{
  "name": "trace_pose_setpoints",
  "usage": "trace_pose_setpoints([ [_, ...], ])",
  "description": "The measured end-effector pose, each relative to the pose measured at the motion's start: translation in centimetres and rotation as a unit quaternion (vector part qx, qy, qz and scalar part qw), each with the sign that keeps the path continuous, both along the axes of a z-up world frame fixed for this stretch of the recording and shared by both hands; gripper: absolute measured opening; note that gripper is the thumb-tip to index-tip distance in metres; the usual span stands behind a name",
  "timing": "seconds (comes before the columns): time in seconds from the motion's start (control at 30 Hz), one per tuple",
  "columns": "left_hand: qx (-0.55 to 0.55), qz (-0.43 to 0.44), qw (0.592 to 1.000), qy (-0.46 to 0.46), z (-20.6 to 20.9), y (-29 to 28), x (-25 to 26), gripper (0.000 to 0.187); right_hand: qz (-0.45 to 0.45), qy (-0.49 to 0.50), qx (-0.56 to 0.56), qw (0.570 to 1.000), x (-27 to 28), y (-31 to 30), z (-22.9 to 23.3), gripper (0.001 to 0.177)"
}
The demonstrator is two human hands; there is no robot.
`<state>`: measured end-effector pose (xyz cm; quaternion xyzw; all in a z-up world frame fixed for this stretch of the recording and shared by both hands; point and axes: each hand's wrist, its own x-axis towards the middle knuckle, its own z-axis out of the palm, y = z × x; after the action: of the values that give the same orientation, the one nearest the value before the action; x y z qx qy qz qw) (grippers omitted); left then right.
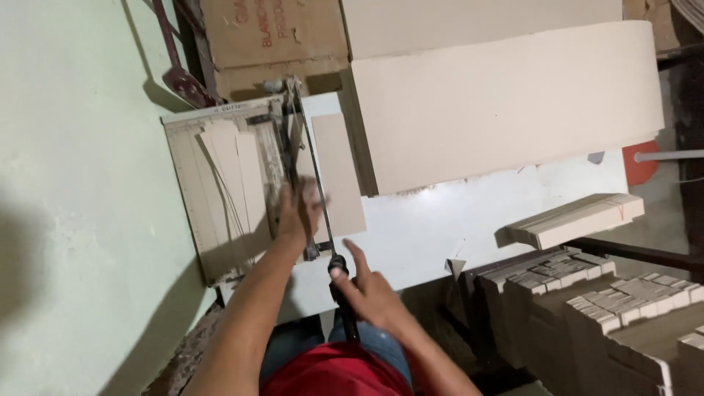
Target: The person uses a manual paper cutter to trim large sheets of paper. They align the paper against the guide, pull down the lever to cut, and then stack the cut pieces on a nearby table.
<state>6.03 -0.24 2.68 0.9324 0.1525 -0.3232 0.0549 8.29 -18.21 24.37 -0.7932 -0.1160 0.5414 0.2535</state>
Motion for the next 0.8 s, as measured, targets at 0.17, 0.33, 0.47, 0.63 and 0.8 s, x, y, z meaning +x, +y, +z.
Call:
trace_pose_setpoints([
  [0.17, -0.055, -0.247, 0.96, -0.12, -8.8, -0.9, -4.4, 0.033, -0.026, -0.16, -0.084, 0.983, 3.7, -0.8, -16.3, 0.065],
  [0.33, -0.067, -0.347, 0.92, -0.17, -1.1, 0.8, -8.8, 0.012, 0.047, -0.347, -0.155, 0.924, 2.4, 1.9, -20.7, 0.093],
  [0.47, -0.074, -0.243, 0.966, -0.037, 1.0, 6.1, -10.2, 0.024, 0.064, -0.327, -0.2, 0.921, 2.6, 3.1, -22.8, 0.11],
  [0.63, -0.033, 0.159, 0.984, -0.077, 3.9, 6.6, -6.0, 0.065, -0.022, -0.241, -0.192, 0.951, 4.8, 3.2, -26.7, 0.105],
  [0.8, -0.021, 0.42, 0.901, -0.103, 2.7, 7.3, -2.7, 0.111, -0.062, -0.22, -0.102, 0.968, 5.3, 2.4, -30.1, 0.076],
])
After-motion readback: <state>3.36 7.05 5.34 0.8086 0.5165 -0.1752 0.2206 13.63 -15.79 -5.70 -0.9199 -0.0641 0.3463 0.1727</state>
